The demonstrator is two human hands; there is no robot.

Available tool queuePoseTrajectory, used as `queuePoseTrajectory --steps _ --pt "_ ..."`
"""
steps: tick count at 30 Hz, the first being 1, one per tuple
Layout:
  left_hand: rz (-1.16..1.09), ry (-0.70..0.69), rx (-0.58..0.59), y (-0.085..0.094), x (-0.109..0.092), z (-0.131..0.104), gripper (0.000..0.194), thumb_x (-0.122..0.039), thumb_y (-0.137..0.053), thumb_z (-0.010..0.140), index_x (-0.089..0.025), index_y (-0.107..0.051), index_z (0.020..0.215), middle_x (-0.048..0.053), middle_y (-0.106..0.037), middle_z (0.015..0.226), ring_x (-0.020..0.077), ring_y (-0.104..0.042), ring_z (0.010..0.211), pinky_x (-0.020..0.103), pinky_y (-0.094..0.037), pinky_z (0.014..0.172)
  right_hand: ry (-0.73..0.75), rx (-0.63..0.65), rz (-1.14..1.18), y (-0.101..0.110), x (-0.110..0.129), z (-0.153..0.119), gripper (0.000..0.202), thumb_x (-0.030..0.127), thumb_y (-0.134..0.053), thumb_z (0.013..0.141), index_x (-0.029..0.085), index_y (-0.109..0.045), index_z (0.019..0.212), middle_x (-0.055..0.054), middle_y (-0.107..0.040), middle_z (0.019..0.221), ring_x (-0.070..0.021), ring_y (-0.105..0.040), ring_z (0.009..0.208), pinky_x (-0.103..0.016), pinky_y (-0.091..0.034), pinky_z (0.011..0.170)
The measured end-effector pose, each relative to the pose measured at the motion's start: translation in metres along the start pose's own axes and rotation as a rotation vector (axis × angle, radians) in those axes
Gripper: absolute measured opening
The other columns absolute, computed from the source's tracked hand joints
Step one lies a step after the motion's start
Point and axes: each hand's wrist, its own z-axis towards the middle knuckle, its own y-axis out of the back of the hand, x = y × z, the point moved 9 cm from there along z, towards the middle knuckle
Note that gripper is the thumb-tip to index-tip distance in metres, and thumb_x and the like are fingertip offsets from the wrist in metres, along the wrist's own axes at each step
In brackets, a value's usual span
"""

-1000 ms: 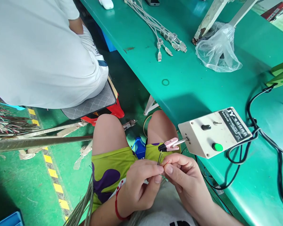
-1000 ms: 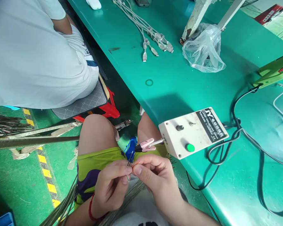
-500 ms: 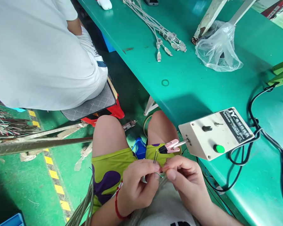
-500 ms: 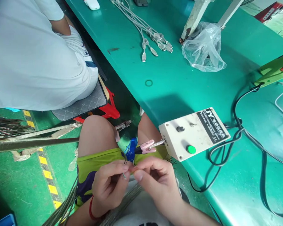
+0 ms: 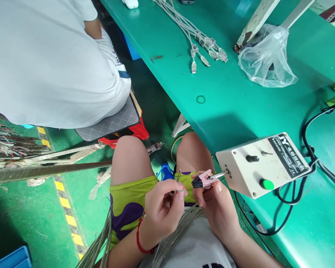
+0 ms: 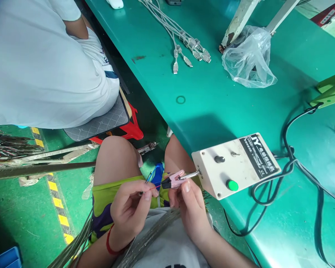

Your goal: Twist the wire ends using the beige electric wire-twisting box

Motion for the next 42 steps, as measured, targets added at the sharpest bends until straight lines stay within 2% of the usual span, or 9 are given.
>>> queuePoseTrajectory --steps 3,5,11,21,28,32,35,39,42 --pt "-0.008 -0.009 -0.002 -0.001 -0.001 0.003 0.022 -0.006 -0.068 0.107 -0.021 -0.072 0.123 0.002 -0.081 0.099 0.0118 -0.078 0.075 0.018 -0.065 0.071 -0.014 -0.046 0.101 0.008 -0.007 0.000 0.053 0.069 -0.076 0.106 0.025 -0.080 0.134 0.001 -0.062 0.069 -0.0188 -0.044 0.062 -0.034 -0.035 0.063" --pt "-0.029 -0.009 -0.003 -0.001 0.000 0.005 0.021 -0.006 -0.067 0.108 -0.021 -0.071 0.123 0.002 -0.080 0.098 0.0117 -0.078 0.075 0.018 -0.065 0.072 -0.015 -0.054 0.170 0.010 -0.011 0.001 0.057 0.066 -0.081 0.104 0.025 -0.077 0.143 0.001 -0.064 0.065 -0.0176 -0.044 0.061 -0.033 -0.037 0.065" --pt "-0.146 0.040 -0.014 -0.003 0.003 0.006 0.021 -0.008 -0.066 0.112 -0.021 -0.070 0.127 0.002 -0.080 0.097 0.0107 -0.080 0.076 0.013 -0.061 0.064 0.000 -0.008 0.301 0.003 -0.017 0.005 0.047 0.064 -0.081 0.106 0.027 -0.083 0.135 0.005 -0.057 0.048 -0.0157 -0.031 0.054 -0.032 -0.033 0.062" --pt "-0.182 0.082 0.018 -0.012 0.007 0.006 0.019 -0.009 -0.066 0.113 -0.022 -0.070 0.127 0.000 -0.079 0.093 0.0085 -0.079 0.077 0.011 -0.061 0.069 -0.013 -0.025 0.258 0.006 -0.017 0.008 0.048 0.065 -0.084 0.104 0.024 -0.081 0.130 0.007 -0.053 0.045 -0.0152 -0.033 0.052 -0.030 -0.033 0.061" --pt "-0.094 0.089 0.036 -0.013 0.010 0.002 0.020 -0.011 -0.069 0.110 -0.024 -0.070 0.125 0.000 -0.079 0.093 0.0089 -0.072 0.066 0.014 -0.058 0.062 -0.002 -0.049 0.240 0.010 -0.017 0.006 0.050 0.063 -0.086 0.103 0.026 -0.078 0.134 0.009 -0.052 0.045 -0.0145 -0.031 0.051 -0.032 -0.038 0.065" --pt "-0.059 0.091 0.034 -0.011 0.010 0.001 0.020 -0.011 -0.070 0.110 -0.025 -0.071 0.125 0.003 -0.081 0.096 0.0116 -0.073 0.067 0.018 -0.061 0.063 0.030 -0.004 0.224 0.008 -0.017 0.009 0.050 0.067 -0.081 0.105 0.027 -0.081 0.136 0.009 -0.046 0.044 -0.0151 -0.028 0.051 -0.032 -0.035 0.063" --pt "-0.049 0.091 0.043 -0.011 0.009 0.002 0.019 -0.012 -0.070 0.110 -0.025 -0.071 0.123 0.003 -0.081 0.096 0.0123 -0.073 0.066 0.019 -0.062 0.063 0.091 0.058 0.097 0.008 -0.012 0.003 0.057 0.077 -0.070 0.108 0.025 -0.088 0.120 0.007 -0.044 0.046 -0.0150 -0.028 0.050 -0.033 -0.031 0.059" --pt "-0.048 0.103 0.056 -0.011 0.010 0.002 0.018 -0.012 -0.070 0.110 -0.026 -0.072 0.122 0.001 -0.079 0.091 0.0117 -0.072 0.061 0.018 -0.060 0.059 0.219 0.103 -0.241 0.023 0.009 -0.031 0.052 0.067 -0.059 0.117 0.026 -0.089 0.127 0.000 -0.065 0.056 -0.0164 -0.052 0.052 -0.032 -0.041 0.058" --pt "-0.047 0.120 0.056 -0.010 0.013 0.000 0.017 -0.013 -0.070 0.110 -0.026 -0.071 0.121 0.000 -0.078 0.087 0.0111 -0.069 0.058 0.018 -0.057 0.057 0.479 0.096 -0.530 0.035 0.048 -0.064 0.040 0.054 -0.065 0.117 0.026 -0.087 0.136 -0.011 -0.087 0.093 -0.0245 -0.077 0.075 -0.031 -0.051 0.056"
